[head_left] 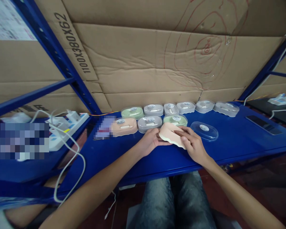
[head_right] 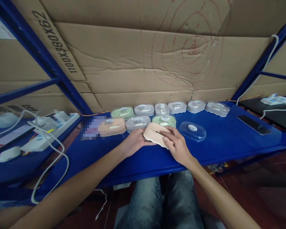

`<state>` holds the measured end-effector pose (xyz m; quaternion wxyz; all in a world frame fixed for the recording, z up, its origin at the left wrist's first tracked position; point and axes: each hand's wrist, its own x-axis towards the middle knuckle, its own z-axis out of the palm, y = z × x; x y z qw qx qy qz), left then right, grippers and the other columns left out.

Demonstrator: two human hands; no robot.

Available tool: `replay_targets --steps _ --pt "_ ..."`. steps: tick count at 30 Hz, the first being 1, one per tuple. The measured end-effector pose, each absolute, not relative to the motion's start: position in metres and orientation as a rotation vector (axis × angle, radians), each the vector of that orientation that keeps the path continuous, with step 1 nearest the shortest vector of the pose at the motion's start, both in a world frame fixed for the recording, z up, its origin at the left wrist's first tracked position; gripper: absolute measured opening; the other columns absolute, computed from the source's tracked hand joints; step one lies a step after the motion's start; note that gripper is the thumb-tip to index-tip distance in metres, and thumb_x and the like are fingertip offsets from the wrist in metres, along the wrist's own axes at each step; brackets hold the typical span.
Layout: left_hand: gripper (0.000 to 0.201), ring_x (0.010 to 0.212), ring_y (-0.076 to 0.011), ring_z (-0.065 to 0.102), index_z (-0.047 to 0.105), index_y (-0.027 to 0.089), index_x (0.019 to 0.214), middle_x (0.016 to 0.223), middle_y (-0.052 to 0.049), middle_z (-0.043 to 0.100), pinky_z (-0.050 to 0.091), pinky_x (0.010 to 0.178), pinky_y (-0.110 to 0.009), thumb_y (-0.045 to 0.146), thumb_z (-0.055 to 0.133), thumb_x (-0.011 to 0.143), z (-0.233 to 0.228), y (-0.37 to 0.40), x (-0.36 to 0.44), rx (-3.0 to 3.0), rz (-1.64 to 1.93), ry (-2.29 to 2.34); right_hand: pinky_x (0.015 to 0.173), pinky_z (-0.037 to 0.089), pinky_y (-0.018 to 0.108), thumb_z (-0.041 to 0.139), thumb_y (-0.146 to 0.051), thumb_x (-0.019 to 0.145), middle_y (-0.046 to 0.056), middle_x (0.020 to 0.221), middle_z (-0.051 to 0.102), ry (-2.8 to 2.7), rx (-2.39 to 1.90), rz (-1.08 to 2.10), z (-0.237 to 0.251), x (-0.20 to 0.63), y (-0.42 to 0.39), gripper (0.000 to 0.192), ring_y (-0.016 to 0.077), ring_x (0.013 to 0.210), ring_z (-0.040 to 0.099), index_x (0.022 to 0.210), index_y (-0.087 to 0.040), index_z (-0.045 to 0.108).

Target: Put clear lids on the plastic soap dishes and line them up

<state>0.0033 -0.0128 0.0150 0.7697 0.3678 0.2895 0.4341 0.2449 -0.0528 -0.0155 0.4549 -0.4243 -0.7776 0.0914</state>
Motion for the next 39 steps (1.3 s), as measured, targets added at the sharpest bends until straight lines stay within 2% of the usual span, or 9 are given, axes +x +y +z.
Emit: replay_targets --steps 8,11,13,18,22,28,32,35,39 --pt "0.03 0.122 -0.042 0.076 0.08 0.008 0.115 0.126 -0.025 0.08 0.067 0.098 -0.065 0.02 0.057 0.101 0.021 -0.011 0.0 0.811 0.84 0.694 0.114 0.057 0.05 0.046 -0.053 0.117 0.015 0.145 0.071 -1.883 -1.053 0.233 -0.011 0.246 -0.053 0.049 0.0322 0.137 0.069 0.137 -0.024 0.08" --pt "0.034 0.119 -0.0418 0.077 0.077 0.012 0.125 0.13 -0.023 0.079 0.069 0.091 -0.066 0.032 0.057 0.106 0.023 -0.012 0.001 0.8 0.841 0.703 0.115 0.057 0.049 0.046 -0.053 0.117 0.015 0.146 0.071 -1.896 -1.036 0.245 -0.011 0.243 -0.053 0.049 0.0322 0.138 0.068 0.137 -0.023 0.08" --pt "0.034 0.116 -0.0407 0.077 0.076 0.013 0.126 0.13 -0.022 0.079 0.069 0.089 -0.064 0.036 0.066 0.104 0.022 -0.012 0.001 0.857 0.853 0.704 0.114 0.057 0.05 0.043 -0.052 0.118 0.016 0.146 0.071 -1.879 -1.024 0.224 -0.01 0.245 -0.052 0.05 0.0326 0.137 0.069 0.138 -0.023 0.079" --pt "0.031 0.088 -0.0279 0.078 0.076 0.012 0.115 0.105 -0.015 0.082 0.068 0.076 -0.043 0.023 0.078 0.086 0.011 -0.007 -0.003 0.998 0.924 0.817 0.113 0.057 0.053 0.044 -0.054 0.117 0.015 0.15 0.069 -1.837 -1.06 0.046 0.002 0.285 -0.055 0.05 0.0345 0.136 0.069 0.143 -0.026 0.077" --pt "0.023 0.074 -0.0201 0.073 0.08 0.012 0.1 0.087 -0.008 0.08 0.054 0.064 -0.025 0.024 0.075 0.082 0.003 -0.002 -0.006 1.12 1.039 1.016 0.119 0.055 0.058 0.06 -0.055 0.111 0.012 0.159 0.063 -2.059 -1.171 0.025 0.008 0.334 -0.073 0.045 0.0364 0.144 0.065 0.149 -0.034 0.073" --pt "0.009 0.058 -0.0169 0.061 0.071 0.016 0.069 0.065 -0.003 0.07 0.038 0.054 -0.024 0.024 0.07 0.075 -0.005 0.002 -0.009 1.122 1.084 1.199 0.118 0.06 0.062 0.073 -0.05 0.105 0.012 0.169 0.057 -2.336 -1.195 0.012 -0.007 0.352 -0.094 0.052 0.0382 0.152 0.059 0.155 -0.038 0.068" --pt "0.009 0.056 -0.0161 0.058 0.068 0.017 0.067 0.062 -0.002 0.068 0.035 0.053 -0.023 0.025 0.071 0.071 -0.005 0.002 -0.012 1.094 1.079 1.209 0.13 0.042 0.076 0.072 -0.038 0.106 0.009 0.164 0.064 -2.407 -1.112 -0.048 0.003 0.341 -0.081 0.046 0.0411 0.165 0.043 0.152 -0.036 0.071" --pt "0.008 0.056 -0.0165 0.059 0.071 0.016 0.071 0.063 -0.002 0.068 0.038 0.052 -0.024 0.025 0.071 0.07 -0.002 0.0 -0.012 1.049 1.052 1.191 0.134 0.035 0.079 0.07 -0.037 0.106 0.005 0.167 0.06 -2.393 -1.091 -0.016 0.022 0.326 -0.081 0.047 0.0407 0.168 0.039 0.154 -0.038 0.069" --pt "0.01 0.057 -0.0172 0.061 0.072 0.015 0.073 0.064 -0.003 0.067 0.044 0.052 -0.025 0.024 0.072 0.068 0.005 -0.003 -0.01 0.99 0.988 1.134 0.13 0.051 0.068 0.053 -0.044 0.113 0.001 0.162 0.065 -2.213 -1.118 0.167 0.041 0.29 -0.129 0.047 0.0374 0.16 0.052 0.159 -0.047 0.063"
